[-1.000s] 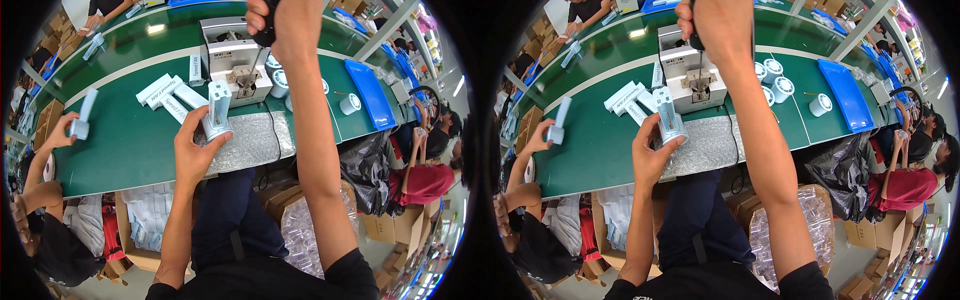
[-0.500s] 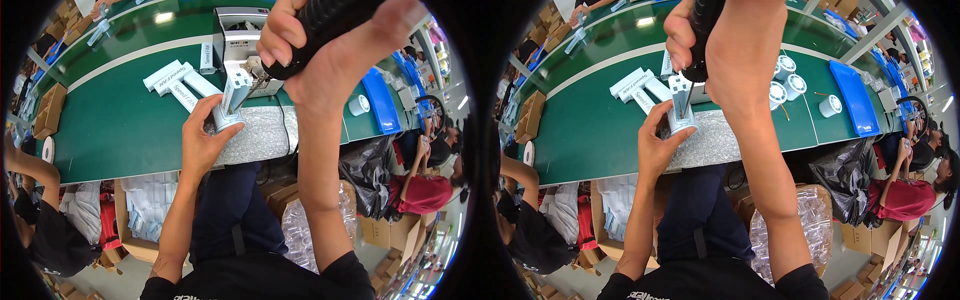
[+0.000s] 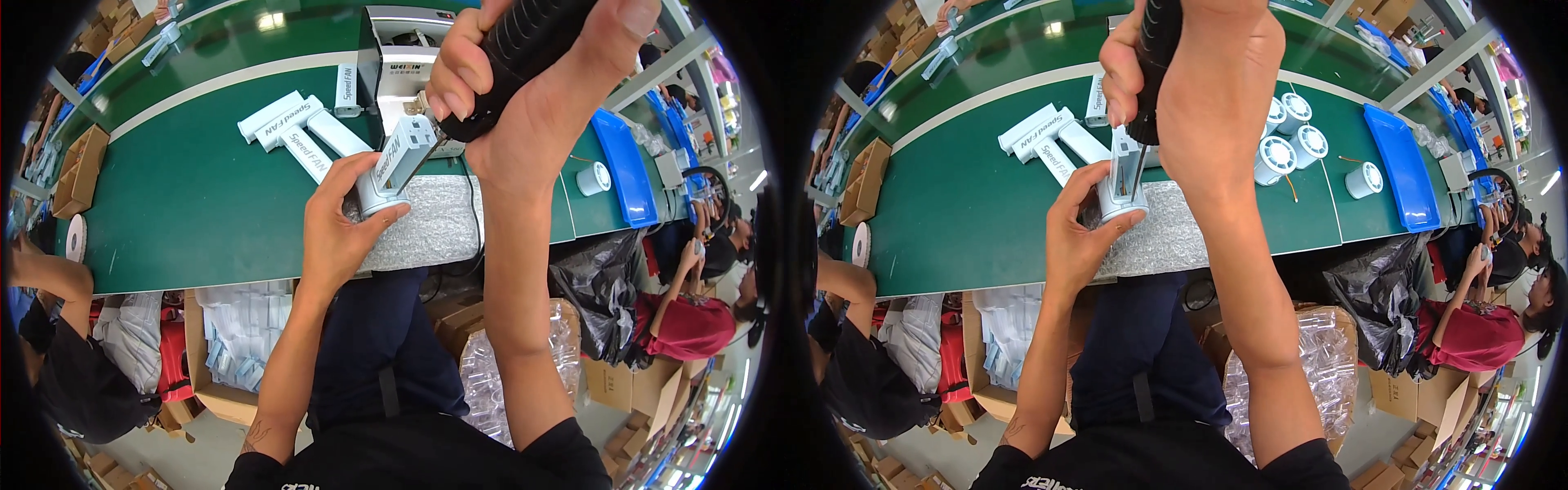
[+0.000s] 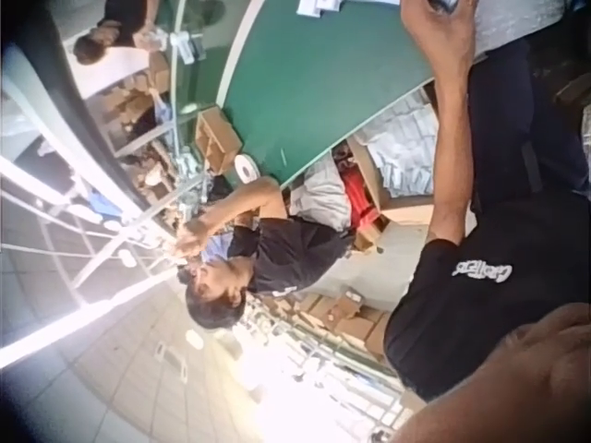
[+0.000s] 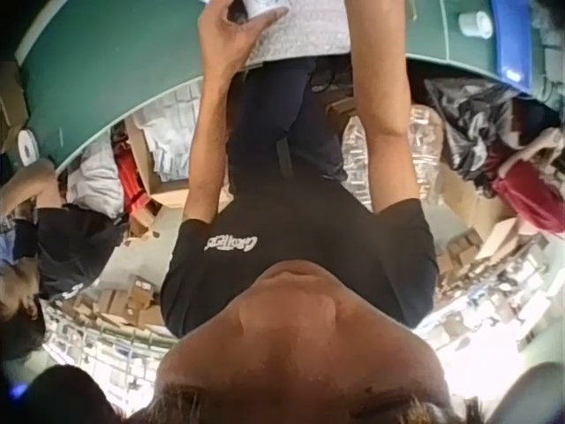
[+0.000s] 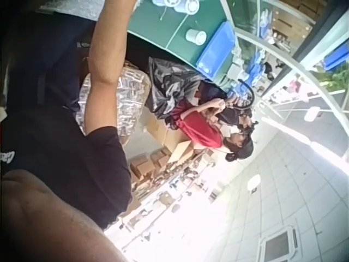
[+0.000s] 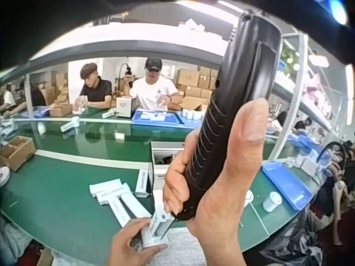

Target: The person assembles portable handheld fans by hand, joining fan handles, fan housings, and fan blades with screws. An electric screwdriver is used to secure the screws.

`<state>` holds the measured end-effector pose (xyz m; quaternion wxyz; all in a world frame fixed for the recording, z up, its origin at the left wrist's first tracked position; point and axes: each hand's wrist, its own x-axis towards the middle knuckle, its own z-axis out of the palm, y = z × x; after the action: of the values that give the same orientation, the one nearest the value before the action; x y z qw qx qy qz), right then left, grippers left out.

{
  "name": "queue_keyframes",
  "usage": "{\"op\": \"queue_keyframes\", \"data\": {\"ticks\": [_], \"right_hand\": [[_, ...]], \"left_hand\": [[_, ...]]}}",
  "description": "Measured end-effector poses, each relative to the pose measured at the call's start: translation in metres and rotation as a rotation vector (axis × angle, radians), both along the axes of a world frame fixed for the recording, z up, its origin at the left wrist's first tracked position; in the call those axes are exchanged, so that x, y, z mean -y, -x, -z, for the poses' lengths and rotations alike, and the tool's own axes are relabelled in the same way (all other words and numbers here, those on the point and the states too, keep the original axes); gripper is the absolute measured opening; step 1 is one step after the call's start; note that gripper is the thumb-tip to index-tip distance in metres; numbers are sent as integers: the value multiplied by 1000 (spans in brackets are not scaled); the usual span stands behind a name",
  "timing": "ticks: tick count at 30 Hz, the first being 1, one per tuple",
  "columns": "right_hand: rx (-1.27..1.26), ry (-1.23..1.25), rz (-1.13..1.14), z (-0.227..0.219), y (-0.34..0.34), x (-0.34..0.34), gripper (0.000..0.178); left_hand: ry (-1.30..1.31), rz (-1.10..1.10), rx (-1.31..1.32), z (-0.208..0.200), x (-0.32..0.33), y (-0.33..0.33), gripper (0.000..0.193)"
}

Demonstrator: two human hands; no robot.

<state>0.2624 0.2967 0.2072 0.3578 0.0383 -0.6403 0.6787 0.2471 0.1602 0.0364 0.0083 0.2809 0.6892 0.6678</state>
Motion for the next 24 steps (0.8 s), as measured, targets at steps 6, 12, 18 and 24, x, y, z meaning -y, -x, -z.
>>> {"op": "queue_keyframes", "data": {"ticks": [6,12,18,24], "right_hand": [[-106,-69,201,2,-9,8,89],[-399,-112,328,25,-31,-43,39],[27,-160,246,60,-60,-74,47],[-145,-155,586,157,-148,-42,12]], "left_hand": [[5,-5,-10,1,2,-3,60],[5,-14,1,0,-2,-1,60],[18,-10,-50,3,0,0,60],[-2,-289,-299,-8,26,-22,63]]}}
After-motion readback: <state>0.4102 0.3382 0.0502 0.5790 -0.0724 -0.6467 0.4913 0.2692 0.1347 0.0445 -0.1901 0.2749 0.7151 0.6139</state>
